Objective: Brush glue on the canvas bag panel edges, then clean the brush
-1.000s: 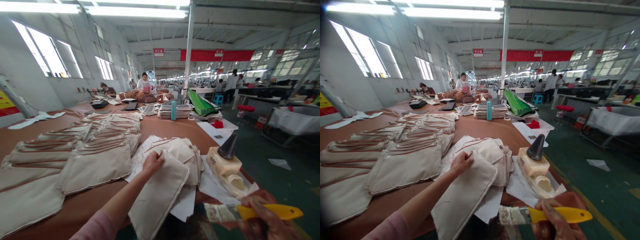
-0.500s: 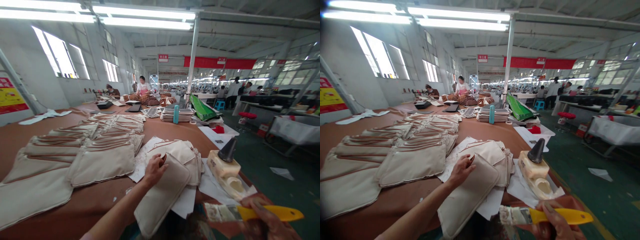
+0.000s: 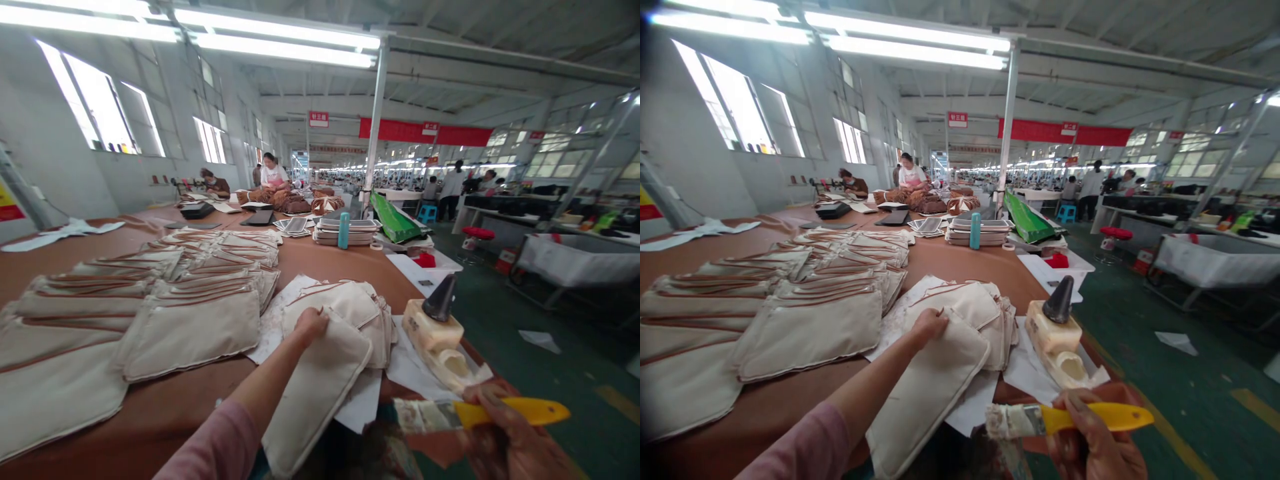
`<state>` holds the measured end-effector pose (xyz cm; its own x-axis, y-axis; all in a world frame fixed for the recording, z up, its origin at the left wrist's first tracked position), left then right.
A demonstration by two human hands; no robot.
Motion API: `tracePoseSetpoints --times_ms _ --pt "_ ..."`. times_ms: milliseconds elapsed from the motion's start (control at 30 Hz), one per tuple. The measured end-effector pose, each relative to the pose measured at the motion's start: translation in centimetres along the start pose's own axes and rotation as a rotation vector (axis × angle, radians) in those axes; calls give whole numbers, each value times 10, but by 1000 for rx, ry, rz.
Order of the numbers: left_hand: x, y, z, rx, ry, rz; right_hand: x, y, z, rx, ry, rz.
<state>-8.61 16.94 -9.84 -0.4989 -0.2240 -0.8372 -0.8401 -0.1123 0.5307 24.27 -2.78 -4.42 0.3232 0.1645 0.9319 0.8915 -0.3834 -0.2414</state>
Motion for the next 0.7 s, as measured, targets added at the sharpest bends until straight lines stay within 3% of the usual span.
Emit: tracePoseSetpoints --times_ms 100,233,400,533,700 --pt "-18 -3 -22 83 -129 -102 12 -9 1 27 71 32" --pt "-53 -1 -72 205 -368 -233 40 -27 2 81 182 67" --pt "-87 -3 -129 384 -525 -352 67 -54 6 148 357 53" --pt "-107 -11 -160 548 -575 -391 69 -67 9 167 458 -11" --pt "-117 -15 -176 621 -537 -404 79 -69 8 116 612 -302"
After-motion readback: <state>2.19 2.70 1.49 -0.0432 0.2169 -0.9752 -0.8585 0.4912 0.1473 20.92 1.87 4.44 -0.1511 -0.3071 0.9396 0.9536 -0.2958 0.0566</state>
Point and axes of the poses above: each hand's wrist, its own z-axis towards the middle knuckle, its own y-axis out of the back of the hand, x = y × z, the point moved 9 cm from there along z, towards the middle knuckle, and after that the axes turned 13 degrees about -z, right-handed, at the moved point
